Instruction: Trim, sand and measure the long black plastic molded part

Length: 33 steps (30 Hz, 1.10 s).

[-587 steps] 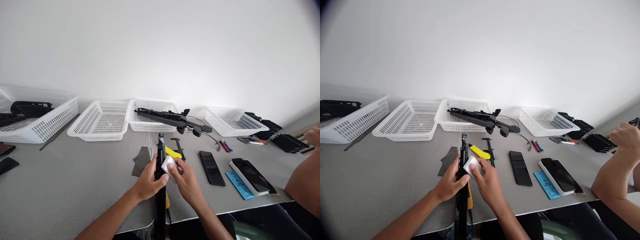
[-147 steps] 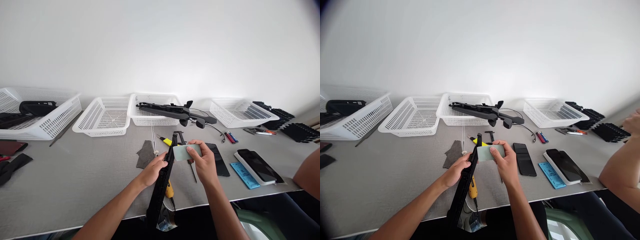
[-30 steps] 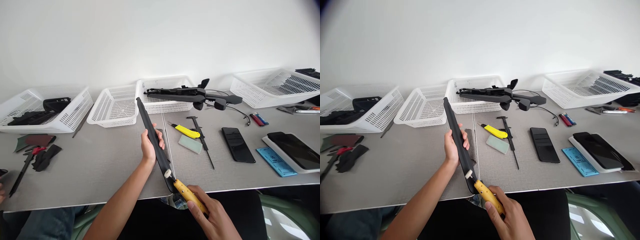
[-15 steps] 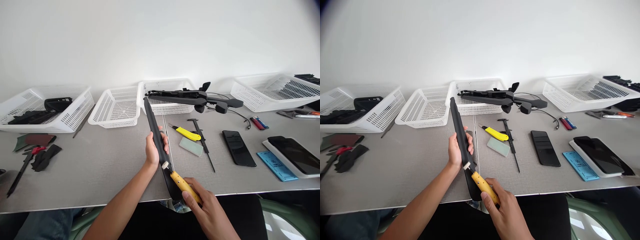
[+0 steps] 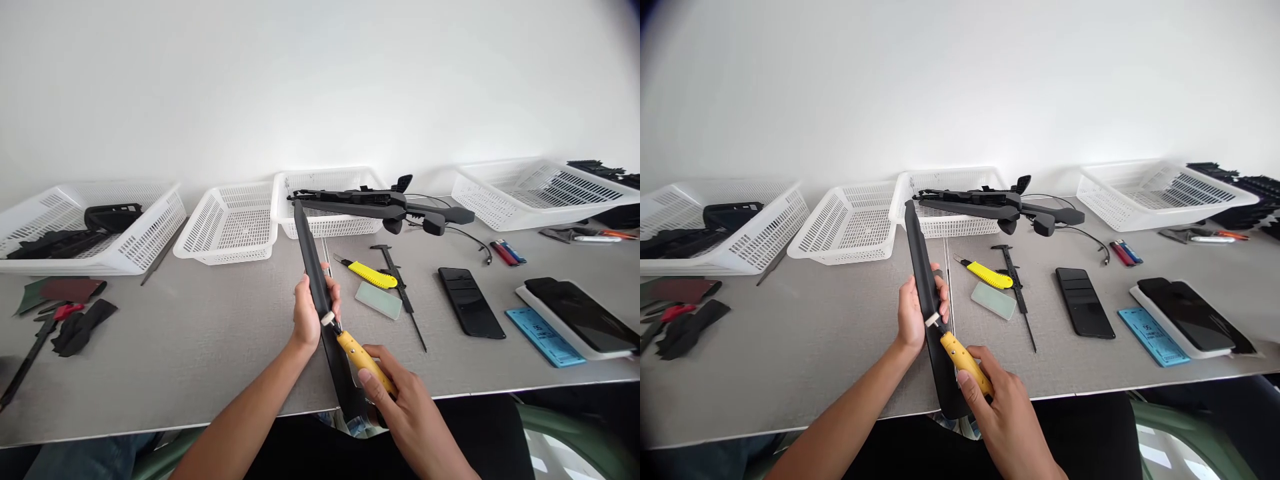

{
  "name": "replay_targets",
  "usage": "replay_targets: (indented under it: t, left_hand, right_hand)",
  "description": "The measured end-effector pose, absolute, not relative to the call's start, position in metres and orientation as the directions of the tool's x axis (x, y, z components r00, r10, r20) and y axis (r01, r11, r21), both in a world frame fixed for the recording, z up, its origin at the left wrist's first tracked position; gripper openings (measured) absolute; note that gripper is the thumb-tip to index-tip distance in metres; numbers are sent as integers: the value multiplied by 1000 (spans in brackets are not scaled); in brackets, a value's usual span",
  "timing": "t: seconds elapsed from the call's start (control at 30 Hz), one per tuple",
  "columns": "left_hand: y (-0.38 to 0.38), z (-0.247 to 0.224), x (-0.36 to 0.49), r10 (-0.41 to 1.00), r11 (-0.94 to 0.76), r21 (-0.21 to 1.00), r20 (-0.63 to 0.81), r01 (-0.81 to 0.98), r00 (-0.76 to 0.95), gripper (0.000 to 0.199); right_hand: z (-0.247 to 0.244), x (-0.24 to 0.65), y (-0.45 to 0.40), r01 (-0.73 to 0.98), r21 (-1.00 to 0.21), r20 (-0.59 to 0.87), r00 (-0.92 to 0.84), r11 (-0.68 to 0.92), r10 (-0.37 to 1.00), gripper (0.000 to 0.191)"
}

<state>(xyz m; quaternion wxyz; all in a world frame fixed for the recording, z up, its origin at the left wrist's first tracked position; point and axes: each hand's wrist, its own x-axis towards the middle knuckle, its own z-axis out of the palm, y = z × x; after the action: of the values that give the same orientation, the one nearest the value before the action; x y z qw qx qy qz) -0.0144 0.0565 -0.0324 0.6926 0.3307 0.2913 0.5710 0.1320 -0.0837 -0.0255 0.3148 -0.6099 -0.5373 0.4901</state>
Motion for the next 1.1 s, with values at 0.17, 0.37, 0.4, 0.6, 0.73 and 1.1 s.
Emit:
replay_targets:
  t: [0.17, 0.37, 0.4, 0.6, 0.73, 1.1]
  left_hand:
    - [53, -30, -14, 982, 150, 783, -47, -603, 183, 49]
    - [52, -29, -12, 984, 137, 790, -40, -597, 172, 57]
    - [51, -29, -11, 984, 136, 791, -40, -596, 172, 58]
    - [49, -28, -11, 986, 137, 791, -49, -597, 162, 58]
    - [48, -28, -10, 977, 177, 790, -72, -587, 199, 63]
    - [45, -36, -7, 971, 181, 790, -51, -585, 232, 60]
  right_hand:
    - [-22, 131, -77, 350, -901, -301, -77, -257, 950, 59]
    - [-15, 127, -68, 404, -891, -237, -23, -208, 971, 61]
    - [-13, 125, -67, 403, -893, -225, -11, -202, 974, 62]
    - [-9, 122, -58, 422, -893, -151, 46, -156, 988, 58]
    - [-8, 129, -49, 447, -887, -130, -5, -114, 991, 55]
    - [7, 129, -33, 495, -868, -35, 33, -47, 999, 51]
